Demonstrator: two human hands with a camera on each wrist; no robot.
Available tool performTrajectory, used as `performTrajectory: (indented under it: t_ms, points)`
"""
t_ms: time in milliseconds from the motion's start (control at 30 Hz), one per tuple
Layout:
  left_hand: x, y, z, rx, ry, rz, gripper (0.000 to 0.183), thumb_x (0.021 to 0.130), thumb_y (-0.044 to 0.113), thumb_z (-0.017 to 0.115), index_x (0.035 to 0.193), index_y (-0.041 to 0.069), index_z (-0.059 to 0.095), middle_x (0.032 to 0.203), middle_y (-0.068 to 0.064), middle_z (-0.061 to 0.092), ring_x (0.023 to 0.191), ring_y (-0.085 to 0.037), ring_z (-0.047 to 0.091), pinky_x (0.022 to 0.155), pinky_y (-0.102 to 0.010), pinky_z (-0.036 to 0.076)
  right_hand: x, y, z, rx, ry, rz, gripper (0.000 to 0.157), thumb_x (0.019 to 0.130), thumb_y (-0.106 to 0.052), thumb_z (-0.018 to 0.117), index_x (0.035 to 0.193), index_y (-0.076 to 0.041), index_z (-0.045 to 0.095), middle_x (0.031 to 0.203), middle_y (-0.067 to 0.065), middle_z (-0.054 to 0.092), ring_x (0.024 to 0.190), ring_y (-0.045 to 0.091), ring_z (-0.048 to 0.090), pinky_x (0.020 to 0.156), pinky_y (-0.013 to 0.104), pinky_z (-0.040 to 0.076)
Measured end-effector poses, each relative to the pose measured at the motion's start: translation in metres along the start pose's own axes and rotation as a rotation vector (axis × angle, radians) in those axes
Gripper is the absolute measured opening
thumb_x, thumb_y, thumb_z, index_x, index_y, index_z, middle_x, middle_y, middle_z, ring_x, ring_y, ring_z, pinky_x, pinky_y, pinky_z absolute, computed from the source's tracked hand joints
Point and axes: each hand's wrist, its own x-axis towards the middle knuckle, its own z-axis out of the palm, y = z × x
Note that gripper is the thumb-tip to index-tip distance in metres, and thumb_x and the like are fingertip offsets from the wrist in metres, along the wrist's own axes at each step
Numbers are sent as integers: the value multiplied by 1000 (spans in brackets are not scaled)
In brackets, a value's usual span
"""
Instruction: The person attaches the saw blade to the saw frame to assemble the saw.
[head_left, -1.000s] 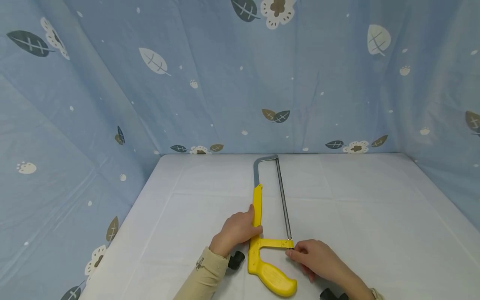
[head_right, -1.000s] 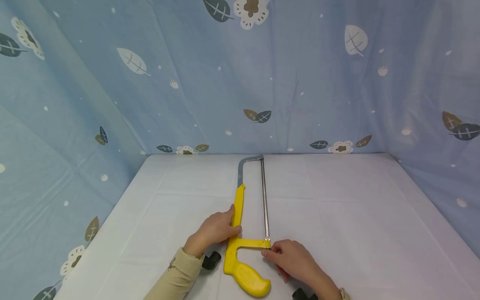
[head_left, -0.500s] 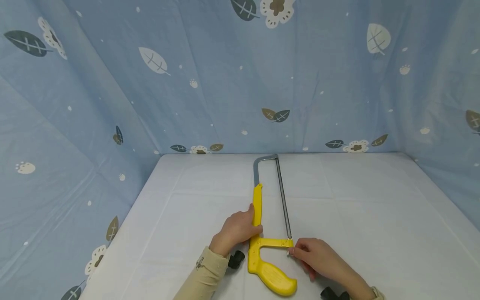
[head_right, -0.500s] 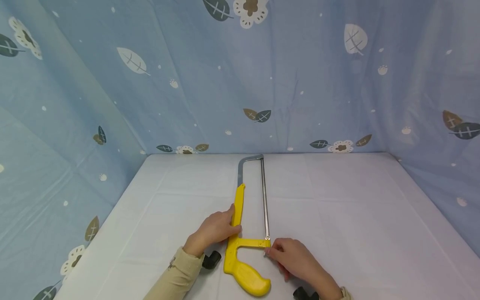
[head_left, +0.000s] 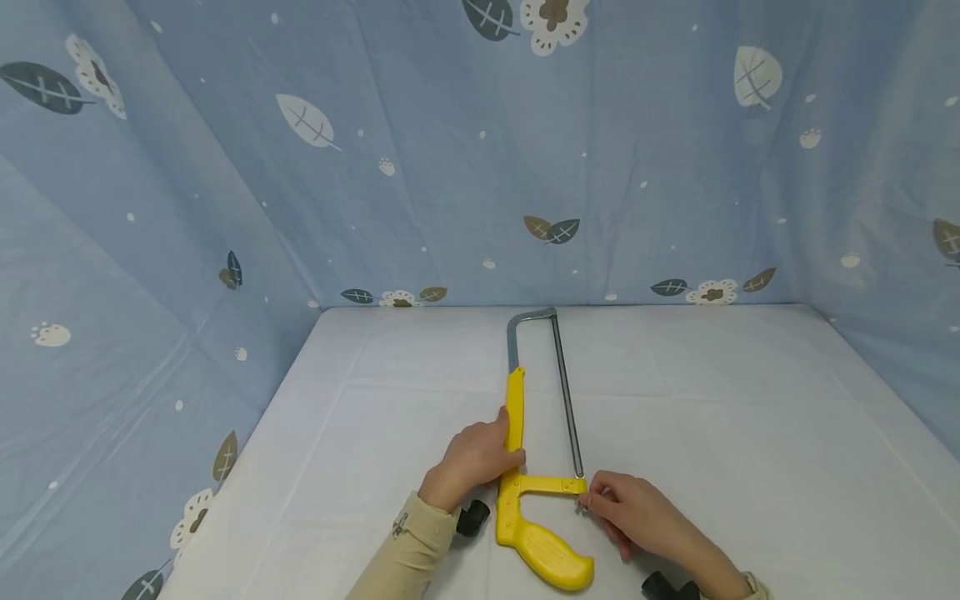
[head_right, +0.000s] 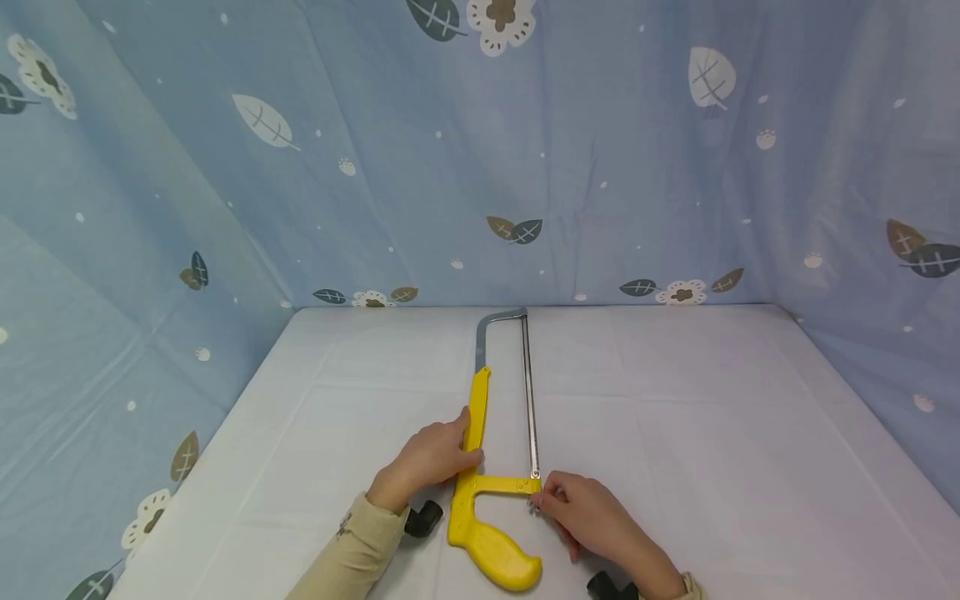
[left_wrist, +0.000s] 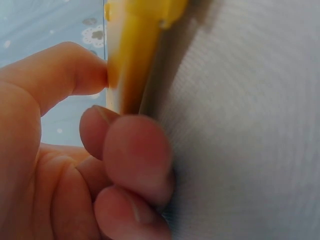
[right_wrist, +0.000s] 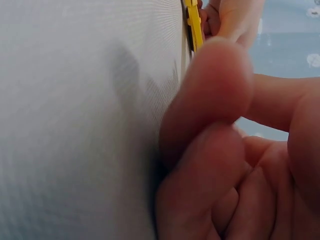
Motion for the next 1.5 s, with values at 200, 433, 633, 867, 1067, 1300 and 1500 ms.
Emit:
performTrajectory:
  t_ms: [200, 433, 633, 867, 1067, 1300, 1500]
  points:
    - [-1, 0, -1, -6, 0, -1, 76, 80, 36, 55, 141, 4, 23, 60, -2, 46, 44, -14, 42, 43, -25, 34, 1, 1, 1, -13, -8, 3, 33, 86, -45, 49, 79, -14, 54, 46, -1, 47, 34, 16, 44, 33, 25, 29]
    - [-1, 1, -2, -16, -4, -6, 77, 80, 36, 56, 141, 4, 23, 60, -1, 46, 44, -14, 42, 43, -25, 34, 1, -3, 1, -39, -4, 39, 40, 85, -51, 47, 73, -14, 57, 47, -2, 47, 35, 15, 45, 35, 26, 33]
    - [0, 1, -1, -18, 1, -10, 77, 79, 36, 56, 141, 4, 23, 61, -2, 47, 44, -14, 43, 43, -25, 35, 0, -8, 2, -77, 10, 46, 42, 84, -53, 47, 70, -15, 58, 46, -2, 47, 34, 14, 43, 36, 27, 34]
    - [0, 1, -1, -10, -1, -10, 77, 79, 35, 56, 141, 5, 23, 61, -2, 47, 44, -14, 43, 43, -25, 35, 2, -10, 6, -149, 56, 90, 43, 80, -58, 49, 68, -17, 57, 41, -4, 42, 32, 13, 40, 37, 27, 33]
    - [0, 1, 0, -13, -1, -16, 77, 79, 36, 56, 141, 5, 23, 61, -2, 47, 44, -14, 43, 42, -25, 35, 2, -6, 7, -156, 57, 49, 40, 82, -54, 50, 67, -18, 56, 41, -6, 42, 32, 12, 41, 35, 26, 30]
    - [1, 1, 0, -3, -2, -12, 77, 79, 36, 55, 141, 5, 23, 61, -2, 46, 44, -14, 43, 43, -25, 35, 3, -2, 5, -108, 36, 9, 39, 85, -51, 48, 68, -16, 55, 45, -5, 46, 34, 14, 45, 34, 26, 32]
    - [0, 1, 0, -12, -7, -12, 77, 80, 36, 55, 141, 5, 23, 59, -2, 45, 43, -14, 42, 42, -25, 34, 4, 0, 3, -57, 26, 23, 38, 86, -49, 48, 72, -14, 55, 46, -3, 47, 34, 15, 46, 34, 25, 31]
